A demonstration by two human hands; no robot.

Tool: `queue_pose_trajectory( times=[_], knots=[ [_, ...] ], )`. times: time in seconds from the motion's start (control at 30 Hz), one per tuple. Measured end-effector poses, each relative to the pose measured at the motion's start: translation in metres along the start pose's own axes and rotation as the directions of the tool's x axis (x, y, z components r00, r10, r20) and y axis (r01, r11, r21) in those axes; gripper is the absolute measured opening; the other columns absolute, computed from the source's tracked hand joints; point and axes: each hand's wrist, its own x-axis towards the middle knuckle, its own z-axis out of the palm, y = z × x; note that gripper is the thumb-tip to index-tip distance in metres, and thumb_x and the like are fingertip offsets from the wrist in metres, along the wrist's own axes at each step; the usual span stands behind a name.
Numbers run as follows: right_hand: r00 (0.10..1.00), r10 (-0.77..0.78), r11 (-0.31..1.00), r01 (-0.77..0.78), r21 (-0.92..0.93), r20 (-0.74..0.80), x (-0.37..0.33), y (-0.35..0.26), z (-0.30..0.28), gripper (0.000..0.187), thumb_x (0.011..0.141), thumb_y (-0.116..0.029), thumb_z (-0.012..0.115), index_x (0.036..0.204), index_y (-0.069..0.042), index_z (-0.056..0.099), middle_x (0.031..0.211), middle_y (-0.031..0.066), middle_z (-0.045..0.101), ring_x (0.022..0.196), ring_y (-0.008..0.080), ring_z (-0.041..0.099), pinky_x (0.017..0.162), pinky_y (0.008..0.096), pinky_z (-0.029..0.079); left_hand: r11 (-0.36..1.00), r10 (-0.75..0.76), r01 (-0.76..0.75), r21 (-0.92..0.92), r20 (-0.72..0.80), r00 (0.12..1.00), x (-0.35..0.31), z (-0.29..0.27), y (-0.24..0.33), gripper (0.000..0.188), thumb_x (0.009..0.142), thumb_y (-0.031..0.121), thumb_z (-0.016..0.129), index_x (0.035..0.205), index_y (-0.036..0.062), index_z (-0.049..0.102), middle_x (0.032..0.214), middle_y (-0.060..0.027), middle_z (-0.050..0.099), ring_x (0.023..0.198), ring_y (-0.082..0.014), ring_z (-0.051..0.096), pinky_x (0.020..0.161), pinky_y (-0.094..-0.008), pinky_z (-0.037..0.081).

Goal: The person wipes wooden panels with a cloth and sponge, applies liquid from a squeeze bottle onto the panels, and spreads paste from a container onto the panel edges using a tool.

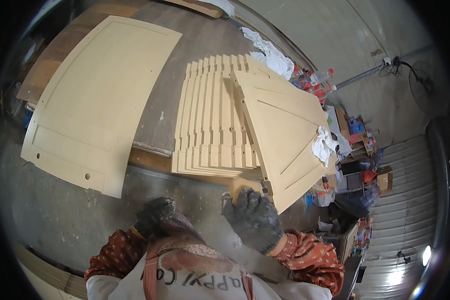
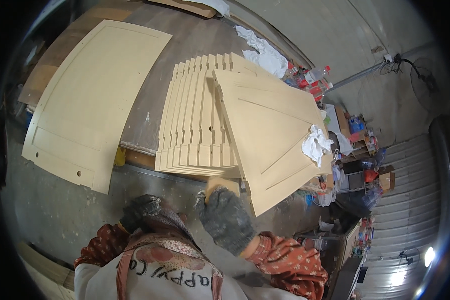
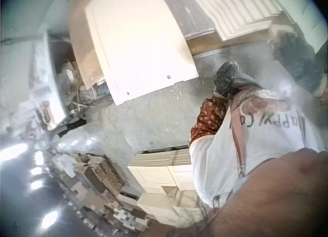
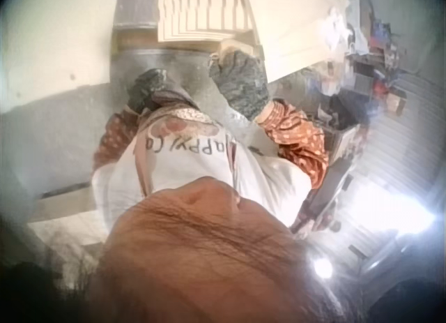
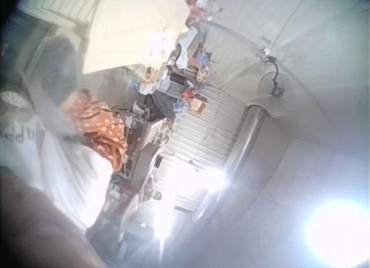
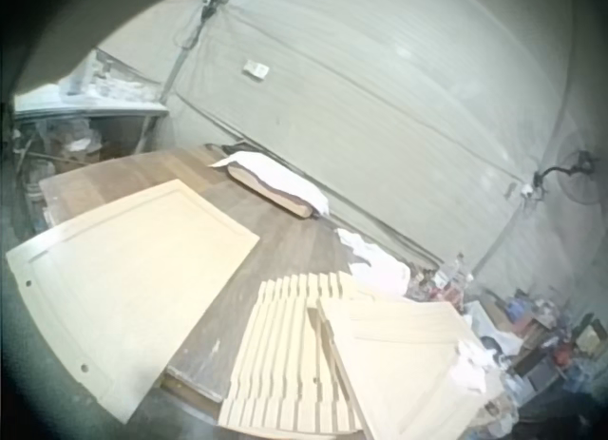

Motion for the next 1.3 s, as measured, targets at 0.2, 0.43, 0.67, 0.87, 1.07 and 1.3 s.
queue_pose_trajectory(
  times=[0.2, 0.43, 0.67, 0.87, 1.07, 1.3],
  knots=[
    [0.934, 0.033, 0.996, -0.059, -0.063, -0.356, 0.019, 0.044, -0.024, 0.053, 0.085, -0.02, 0.053, 0.136, -0.01, 0.042, 0.122, 0.0249, 0.047, 0.101, 0.0351, 0.052, 0.074, 0.0427, 0.048, 0.744, 0.046, -0.09, 0.662, 0.085, 0.995, 0.019, 0.014, 0.051, 0.029, 0.09, 0.017, 0.057, 0.115, 0.0006, 0.058, 0.109, -0.0096, 0.063, 0.099, -0.0197, 0.06, 0.087, -0.0332, 0.05],
    [0.99, 0.016, 0.994, 0.0, 0.112, -0.137, 0.106, 0.083, -0.02, 0.059, 0.073, -0.017, 0.062, 0.131, -0.017, 0.051, 0.119, 0.0199, 0.051, 0.097, 0.0322, 0.054, 0.076, 0.0442, 0.043, 0.959, -0.167, 0.184, 0.214, -0.096, 0.981, -0.008, 0.01, -0.003, 0.025, 0.09, 0.018, 0.054, 0.11, 0.0027, 0.058, 0.11, -0.0106, 0.058, 0.102, -0.0216, 0.058, 0.09, -0.0317, 0.047],
    [0.914, 0.048, 0.987, 0.019, 0.162, -0.403, 0.235, 0.139, -0.006, 0.039, 0.08, -0.019, 0.063, 0.118, -0.015, 0.057, 0.102, 0.013, 0.058, 0.09, 0.031, 0.058, 0.075, 0.0431, 0.048, 0.978, 0.03, 0.038, 0.204, -0.321, 0.947, -0.035, -0.006, -0.019, 0.032, 0.091, 0.008, 0.057, 0.121, -0.0011, 0.052, 0.113, -0.0119, 0.06, 0.099, -0.0188, 0.061, 0.083, -0.0323, 0.053],
    [0.919, 0.28, 0.942, -0.207, 0.265, -0.277, 0.268, 0.155, -0.017, 0.054, 0.073, -0.021, 0.073, 0.124, -0.017, 0.054, 0.107, 0.0135, 0.061, 0.097, 0.0314, 0.059, 0.085, 0.0413, 0.05, 0.738, -0.36, 0.1, -0.668, -0.265, 0.894, -0.039, -0.02, -0.026, 0.035, 0.097, 0.016, 0.047, 0.127, 0.0003, 0.048, 0.113, -0.0119, 0.06, 0.099, -0.0224, 0.061, 0.088, -0.0368, 0.052],
    [0.881, 0.155, 0.959, -0.026, 0.281, -0.446, 0.218, 0.125, 0.016, 0.039, 0.081, -0.02, 0.058, 0.12, -0.018, 0.058, 0.104, 0.0124, 0.057, 0.092, 0.028, 0.056, 0.075, 0.0425, 0.044, 0.727, 0.246, -0.226, 0.648, 0.061, 0.967, -0.006, -0.026, -0.025, 0.027, 0.094, 0.015, 0.05, 0.115, -0.0013, 0.057, 0.111, -0.0165, 0.062, 0.094, -0.0225, 0.064, 0.085, -0.0326, 0.052],
    [0.706, 0.409, 0.858, -0.083, 0.507, -0.578, 0.068, 0.107, 0.021, 0.053, 0.071, -0.021, 0.064, 0.123, -0.015, 0.056, 0.111, 0.0166, 0.056, 0.085, 0.0297, 0.056, 0.07, 0.0421, 0.046, 0.902, -0.416, 0.402, -0.155, -0.074, 0.906, 0.049, 0.03, 0.056, 0.022, 0.09, 0.011, 0.059, 0.108, -0.0018, 0.061, 0.089, -0.0076, 0.067, 0.078, -0.0144, 0.063, 0.067, -0.0254, 0.051]
  ],
)
